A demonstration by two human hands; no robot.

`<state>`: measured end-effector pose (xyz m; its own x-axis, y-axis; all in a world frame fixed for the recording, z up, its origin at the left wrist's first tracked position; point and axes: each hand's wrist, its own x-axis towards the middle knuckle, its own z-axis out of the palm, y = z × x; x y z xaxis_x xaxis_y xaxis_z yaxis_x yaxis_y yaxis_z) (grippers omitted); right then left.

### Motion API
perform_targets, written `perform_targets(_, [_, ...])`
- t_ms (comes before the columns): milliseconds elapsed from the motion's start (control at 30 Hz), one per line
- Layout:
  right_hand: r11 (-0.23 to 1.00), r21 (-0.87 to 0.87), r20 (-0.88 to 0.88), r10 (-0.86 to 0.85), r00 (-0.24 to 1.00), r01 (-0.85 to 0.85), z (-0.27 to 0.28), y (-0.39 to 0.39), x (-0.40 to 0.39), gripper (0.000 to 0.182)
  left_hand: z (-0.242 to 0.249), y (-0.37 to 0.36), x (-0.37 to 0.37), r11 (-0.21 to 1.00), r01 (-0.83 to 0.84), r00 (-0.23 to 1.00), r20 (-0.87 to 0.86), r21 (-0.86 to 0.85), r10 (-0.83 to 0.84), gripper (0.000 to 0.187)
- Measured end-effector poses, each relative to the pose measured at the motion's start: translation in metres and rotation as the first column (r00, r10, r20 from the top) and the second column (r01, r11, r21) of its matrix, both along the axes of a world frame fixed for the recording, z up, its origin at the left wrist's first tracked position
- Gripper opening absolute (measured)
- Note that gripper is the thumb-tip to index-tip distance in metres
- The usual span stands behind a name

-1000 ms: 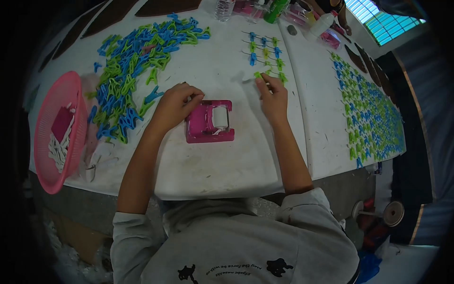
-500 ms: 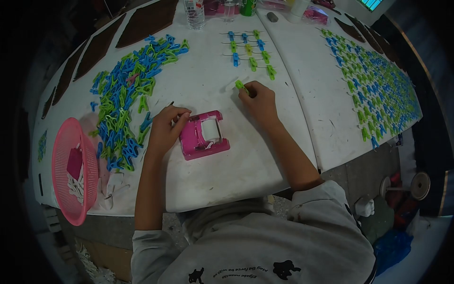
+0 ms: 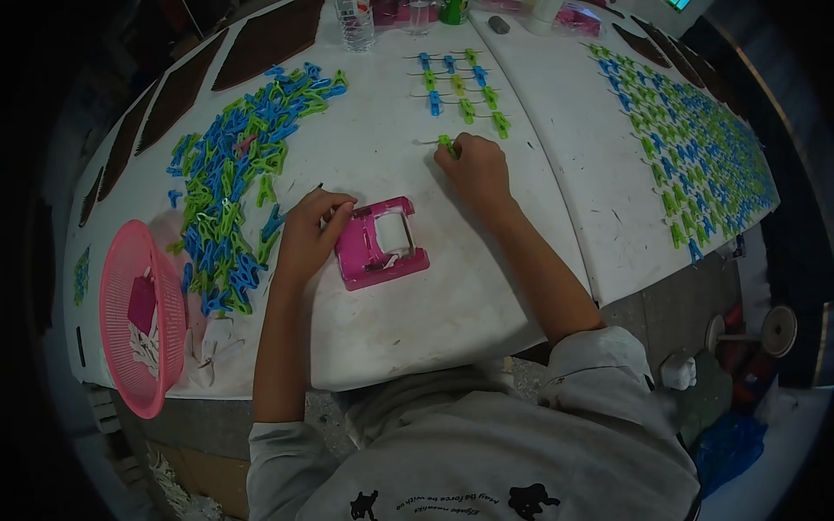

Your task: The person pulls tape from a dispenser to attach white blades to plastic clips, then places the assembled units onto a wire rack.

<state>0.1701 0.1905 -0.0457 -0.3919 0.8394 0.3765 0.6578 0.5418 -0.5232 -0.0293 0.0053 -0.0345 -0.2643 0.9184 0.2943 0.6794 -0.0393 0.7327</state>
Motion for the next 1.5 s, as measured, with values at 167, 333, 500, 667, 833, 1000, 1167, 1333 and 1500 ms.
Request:
perform_targets(167, [0.991,0.135,0.058,0.002,0.998,-0.010,-0.006,0.002,-0.009,0.028,0.000,0.000,0.000,1.000,0.022,1.000,0.016,0.012,-0.022,0.014])
perform_targets(333, [0.990,0.140,0.064,-0.027,0.998,0.018,-0.008,0.003,-0.013,0.034,0.001,0.000,0.000,1.000,0.014,1.000,-0.005,0.018,-0.013,0.015])
perform_targets(500, [0.999,0.045,0.070,-0.020,0.997,0.017,-0.001,-0.005,0.003,0.034,0.002,0.000,0.000,1.000,0.010,1.000,0.007,-0.009,-0.010,0.014])
perform_targets(667, [0.992,-0.123,0.017,0.040,0.999,-0.037,0.000,-0.003,0.011,0.030,0.002,0.001,0.002,1.000,0.011,1.000,-0.018,-0.002,-0.011,0.014])
perform_targets(833, [0.988,-0.149,0.104,-0.027,0.994,0.043,0.007,-0.009,0.000,0.023,0.002,0.002,0.000,1.000,0.012,0.999,0.030,0.009,-0.012,0.014])
perform_targets(1000, [0.997,-0.063,0.094,-0.033,0.995,0.039,0.003,-0.003,-0.006,0.022,0.000,0.003,0.000,1.000,0.006,0.999,0.038,-0.002,-0.006,0.014])
perform_targets(1167, [0.995,-0.078,0.087,-0.051,0.995,0.057,0.003,-0.001,-0.008,0.024,0.000,0.002,0.001,1.000,-0.011,0.998,0.057,-0.011,0.012,0.013])
perform_targets(1333, [0.991,-0.100,0.099,-0.083,0.992,0.092,0.006,-0.002,-0.010,0.026,0.005,0.001,-0.002,0.998,-0.024,0.996,-0.079,0.057,0.029,0.012])
perform_targets(1500, [0.993,-0.055,0.118,-0.096,0.988,0.103,0.004,-0.002,-0.012,0.030,0.018,-0.010,-0.027,0.976,-0.191,0.976,-0.088,0.109,0.201,0.012])
